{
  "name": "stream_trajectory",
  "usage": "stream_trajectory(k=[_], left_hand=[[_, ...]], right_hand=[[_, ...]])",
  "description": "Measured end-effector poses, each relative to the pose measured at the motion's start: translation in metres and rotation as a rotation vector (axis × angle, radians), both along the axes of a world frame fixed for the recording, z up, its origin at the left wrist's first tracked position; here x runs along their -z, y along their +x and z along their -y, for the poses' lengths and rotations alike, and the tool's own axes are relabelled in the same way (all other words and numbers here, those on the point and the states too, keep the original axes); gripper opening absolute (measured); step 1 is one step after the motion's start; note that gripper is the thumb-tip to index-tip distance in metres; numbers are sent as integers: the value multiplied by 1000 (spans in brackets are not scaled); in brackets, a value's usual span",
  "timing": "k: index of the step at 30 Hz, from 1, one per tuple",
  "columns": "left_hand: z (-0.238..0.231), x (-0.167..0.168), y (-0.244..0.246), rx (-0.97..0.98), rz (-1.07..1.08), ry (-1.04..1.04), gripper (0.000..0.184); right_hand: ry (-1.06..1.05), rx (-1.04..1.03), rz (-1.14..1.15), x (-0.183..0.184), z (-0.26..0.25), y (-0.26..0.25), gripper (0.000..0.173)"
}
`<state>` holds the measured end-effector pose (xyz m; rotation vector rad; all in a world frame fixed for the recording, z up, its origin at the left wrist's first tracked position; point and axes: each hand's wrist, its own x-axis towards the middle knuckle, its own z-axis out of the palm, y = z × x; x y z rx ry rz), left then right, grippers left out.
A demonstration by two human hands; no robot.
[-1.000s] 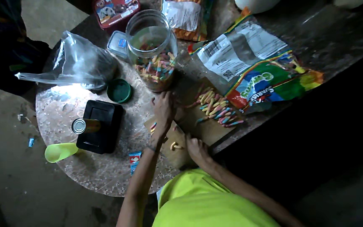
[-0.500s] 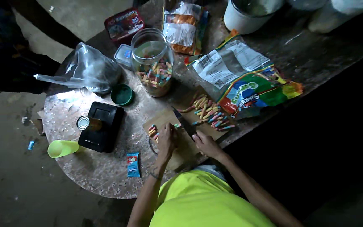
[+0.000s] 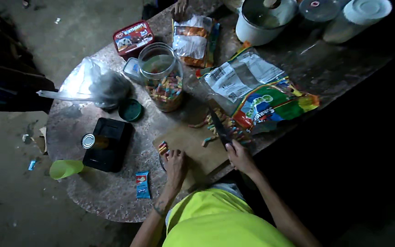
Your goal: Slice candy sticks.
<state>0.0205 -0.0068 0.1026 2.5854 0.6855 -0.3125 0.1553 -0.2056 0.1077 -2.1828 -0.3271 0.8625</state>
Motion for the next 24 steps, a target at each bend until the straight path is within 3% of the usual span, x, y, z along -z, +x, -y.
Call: stream_trajectory(k=[4, 7, 9, 11, 16, 19, 22, 24], left_hand=[[-13, -6, 38, 34, 183, -136, 31], [-23, 30, 89, 72, 331, -137, 37], [-27, 44, 102, 78, 346, -101, 30], [-31, 39, 97, 36, 298, -110, 20], [-38, 10, 43, -92, 29, -175, 26], [-47, 9, 24, -129, 78, -238, 30], [-64, 8, 8, -150, 253, -322, 32], [-79, 7, 2, -198, 368, -272, 30]], right_hand=[[-53, 3, -39, -4, 3, -1, 40], [-72, -12, -6, -9, -7, -7, 41], [-66, -28, 50, -12, -11, -13, 43], [-69, -66, 54, -12, -14, -15, 46], [-199, -213, 25, -9, -32, -25, 41], [-233, -284, 48, -9, -44, -33, 42], [-275, -313, 85, -16, -52, -43, 44], [-303, -347, 105, -18, -57, -48, 43]])
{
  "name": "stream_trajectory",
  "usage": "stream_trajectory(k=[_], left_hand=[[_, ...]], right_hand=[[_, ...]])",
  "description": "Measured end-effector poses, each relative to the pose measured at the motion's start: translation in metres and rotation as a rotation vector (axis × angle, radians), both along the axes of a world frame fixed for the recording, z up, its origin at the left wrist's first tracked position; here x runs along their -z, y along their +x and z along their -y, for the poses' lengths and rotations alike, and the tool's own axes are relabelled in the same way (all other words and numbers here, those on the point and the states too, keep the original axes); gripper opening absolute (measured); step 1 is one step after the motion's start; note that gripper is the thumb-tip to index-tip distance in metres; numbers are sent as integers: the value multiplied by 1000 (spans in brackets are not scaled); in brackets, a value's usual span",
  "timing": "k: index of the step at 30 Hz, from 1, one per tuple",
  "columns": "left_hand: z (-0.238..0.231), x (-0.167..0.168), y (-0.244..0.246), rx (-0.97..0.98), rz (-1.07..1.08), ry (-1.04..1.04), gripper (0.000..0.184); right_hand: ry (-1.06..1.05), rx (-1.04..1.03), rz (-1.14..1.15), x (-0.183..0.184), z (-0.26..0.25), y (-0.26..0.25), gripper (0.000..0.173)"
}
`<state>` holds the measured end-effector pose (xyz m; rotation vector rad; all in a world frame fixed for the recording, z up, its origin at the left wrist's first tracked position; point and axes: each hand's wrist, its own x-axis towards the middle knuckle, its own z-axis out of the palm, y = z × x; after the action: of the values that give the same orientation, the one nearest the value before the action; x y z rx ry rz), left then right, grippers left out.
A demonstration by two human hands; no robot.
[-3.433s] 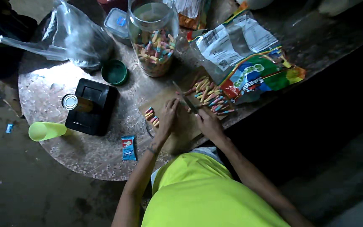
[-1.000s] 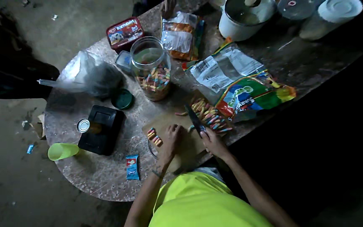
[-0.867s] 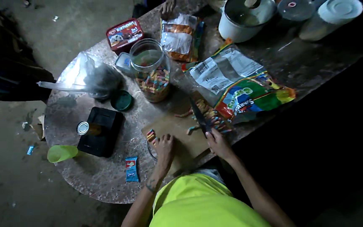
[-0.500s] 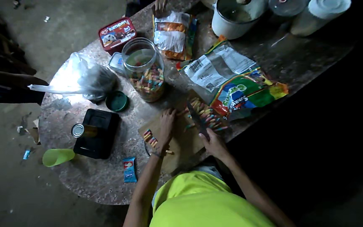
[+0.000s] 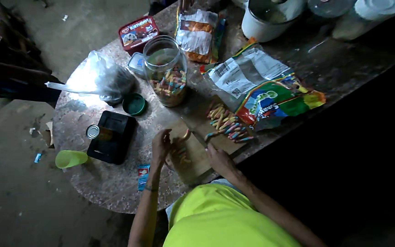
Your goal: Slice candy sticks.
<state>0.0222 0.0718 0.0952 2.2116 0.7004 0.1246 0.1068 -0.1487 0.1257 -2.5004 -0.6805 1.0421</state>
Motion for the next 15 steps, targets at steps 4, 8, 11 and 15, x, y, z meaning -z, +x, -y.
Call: stream_trajectory(k=[4, 8, 11, 15], left_hand=[[-26, -6, 9, -54, 58, 66, 28], [-22, -30, 23, 0, 17, 35, 29], [-19, -31, 40, 29, 1, 19, 29], [-28, 20, 78, 54, 56, 52, 38]], right_hand=[[-81, -89, 25, 4, -9, -6, 45], [-124, -140, 35, 5, -14, -8, 43], [-125, -149, 52, 9, -15, -7, 43], [-131, -150, 62, 9, -15, -7, 44]])
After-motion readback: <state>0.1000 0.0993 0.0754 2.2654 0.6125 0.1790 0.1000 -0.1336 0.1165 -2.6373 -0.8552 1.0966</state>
